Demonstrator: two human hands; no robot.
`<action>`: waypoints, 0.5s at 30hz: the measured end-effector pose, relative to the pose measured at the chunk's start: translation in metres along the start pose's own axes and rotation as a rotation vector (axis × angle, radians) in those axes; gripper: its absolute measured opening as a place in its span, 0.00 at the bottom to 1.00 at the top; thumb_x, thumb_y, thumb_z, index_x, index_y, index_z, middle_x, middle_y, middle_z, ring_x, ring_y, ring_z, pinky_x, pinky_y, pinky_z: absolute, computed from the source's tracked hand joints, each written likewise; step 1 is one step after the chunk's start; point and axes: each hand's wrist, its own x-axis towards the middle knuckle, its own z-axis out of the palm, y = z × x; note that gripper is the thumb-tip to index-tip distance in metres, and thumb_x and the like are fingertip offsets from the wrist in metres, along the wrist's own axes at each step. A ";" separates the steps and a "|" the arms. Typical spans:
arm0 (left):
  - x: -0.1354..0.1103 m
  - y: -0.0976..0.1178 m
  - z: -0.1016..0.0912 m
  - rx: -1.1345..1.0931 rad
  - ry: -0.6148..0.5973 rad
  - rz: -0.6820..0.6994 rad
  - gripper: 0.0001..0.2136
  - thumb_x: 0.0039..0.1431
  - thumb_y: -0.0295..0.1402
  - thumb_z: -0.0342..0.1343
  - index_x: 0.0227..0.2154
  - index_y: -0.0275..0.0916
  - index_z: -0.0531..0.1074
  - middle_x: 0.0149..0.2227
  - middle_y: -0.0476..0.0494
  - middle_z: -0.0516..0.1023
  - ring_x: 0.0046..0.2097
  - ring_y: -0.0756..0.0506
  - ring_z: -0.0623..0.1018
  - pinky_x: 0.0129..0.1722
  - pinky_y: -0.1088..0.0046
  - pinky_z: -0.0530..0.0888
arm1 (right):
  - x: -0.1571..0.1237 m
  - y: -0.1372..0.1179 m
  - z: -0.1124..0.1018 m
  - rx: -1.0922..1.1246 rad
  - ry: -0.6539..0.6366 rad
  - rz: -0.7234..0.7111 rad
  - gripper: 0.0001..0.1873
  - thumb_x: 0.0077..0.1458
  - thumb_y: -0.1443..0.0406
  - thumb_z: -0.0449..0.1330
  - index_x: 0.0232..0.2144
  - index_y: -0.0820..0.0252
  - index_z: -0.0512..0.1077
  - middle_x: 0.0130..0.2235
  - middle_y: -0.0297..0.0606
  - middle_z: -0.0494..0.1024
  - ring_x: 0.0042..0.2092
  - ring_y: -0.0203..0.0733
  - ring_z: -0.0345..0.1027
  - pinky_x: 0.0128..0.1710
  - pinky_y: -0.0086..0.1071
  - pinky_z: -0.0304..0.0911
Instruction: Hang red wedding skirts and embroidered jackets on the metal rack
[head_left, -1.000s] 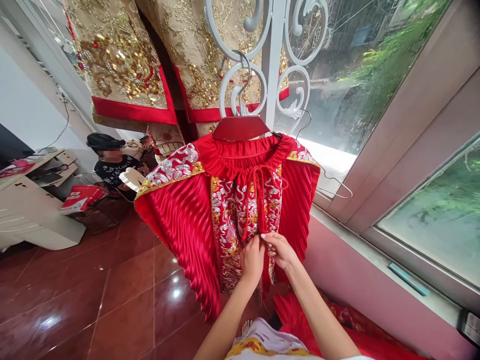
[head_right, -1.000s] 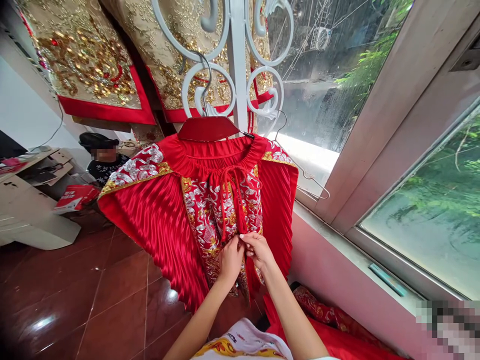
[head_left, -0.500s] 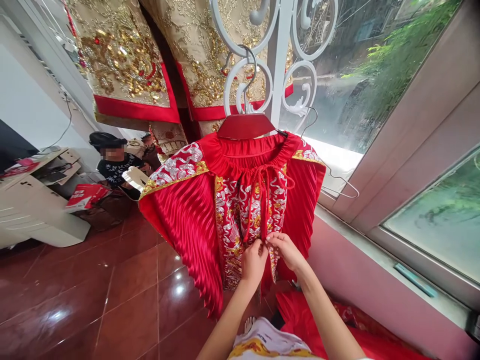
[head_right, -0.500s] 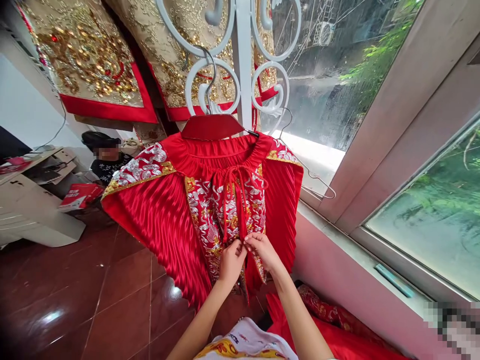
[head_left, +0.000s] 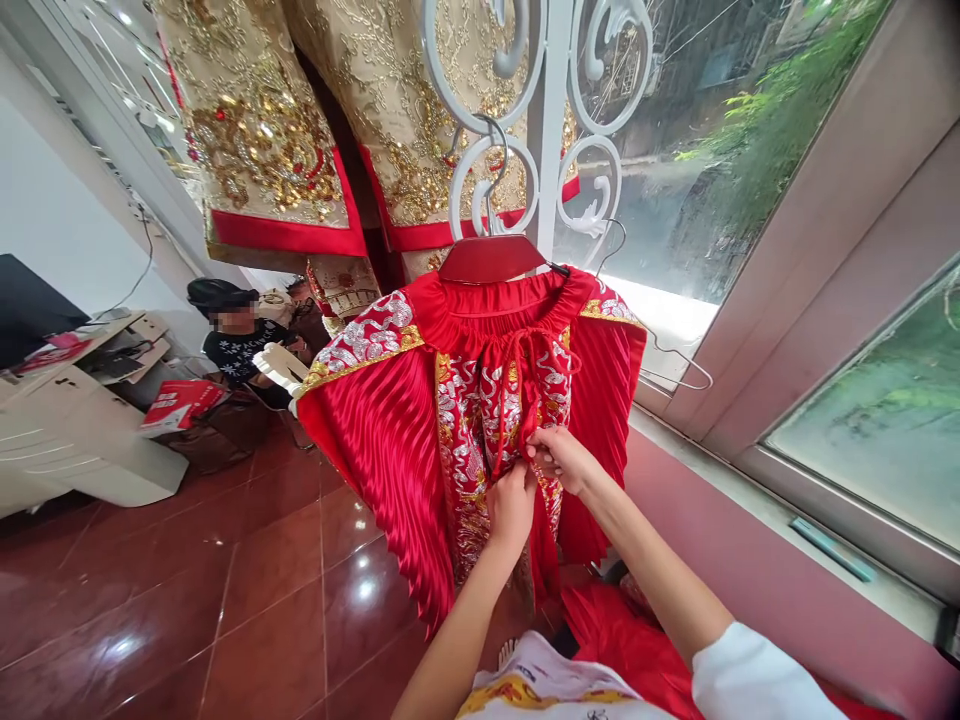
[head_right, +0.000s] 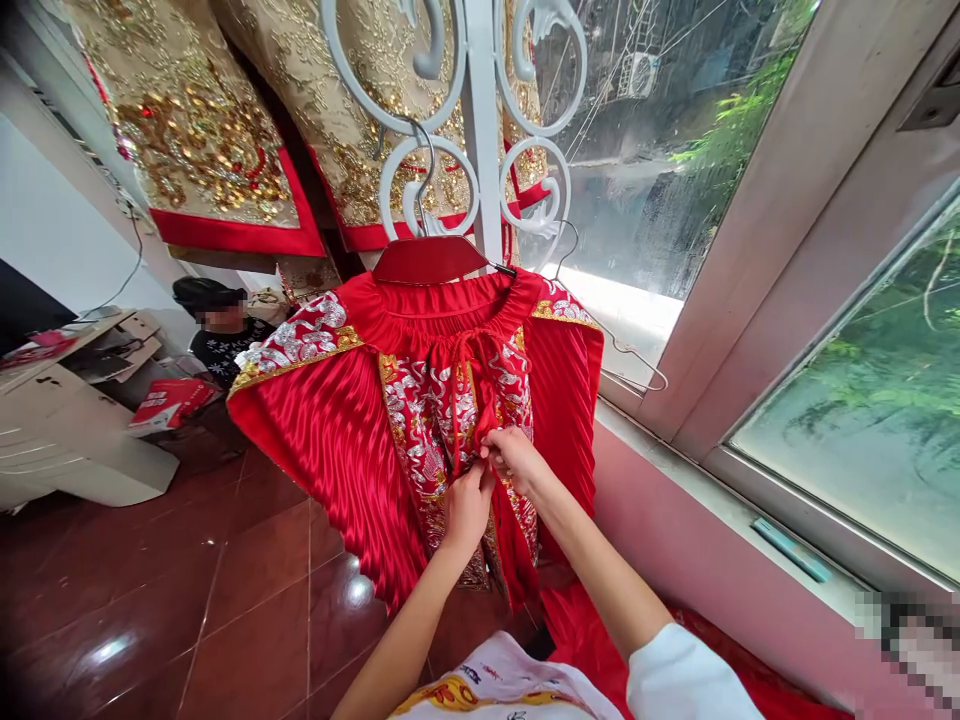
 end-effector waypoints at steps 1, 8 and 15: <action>0.001 0.000 0.000 0.016 -0.003 -0.003 0.13 0.66 0.32 0.42 0.42 0.39 0.72 0.37 0.39 0.80 0.39 0.43 0.80 0.35 0.73 0.69 | -0.001 -0.010 0.002 0.009 0.001 -0.018 0.12 0.45 0.68 0.50 0.12 0.61 0.62 0.12 0.25 0.48 0.16 0.26 0.34 0.17 0.27 0.29; -0.010 0.003 0.022 0.114 -0.058 -0.030 0.13 0.66 0.32 0.40 0.39 0.38 0.72 0.31 0.39 0.80 0.35 0.44 0.80 0.33 0.74 0.69 | -0.012 -0.093 0.021 -0.042 0.030 -0.271 0.16 0.54 0.70 0.47 0.16 0.61 0.61 0.13 0.24 0.49 0.15 0.26 0.36 0.16 0.26 0.32; -0.014 -0.004 0.023 0.105 -0.103 -0.005 0.13 0.66 0.33 0.40 0.37 0.40 0.71 0.33 0.41 0.80 0.37 0.45 0.80 0.35 0.75 0.69 | -0.056 -0.157 0.040 -0.206 0.494 -1.198 0.15 0.53 0.71 0.47 0.17 0.60 0.60 0.18 0.27 0.55 0.21 0.28 0.46 0.23 0.26 0.42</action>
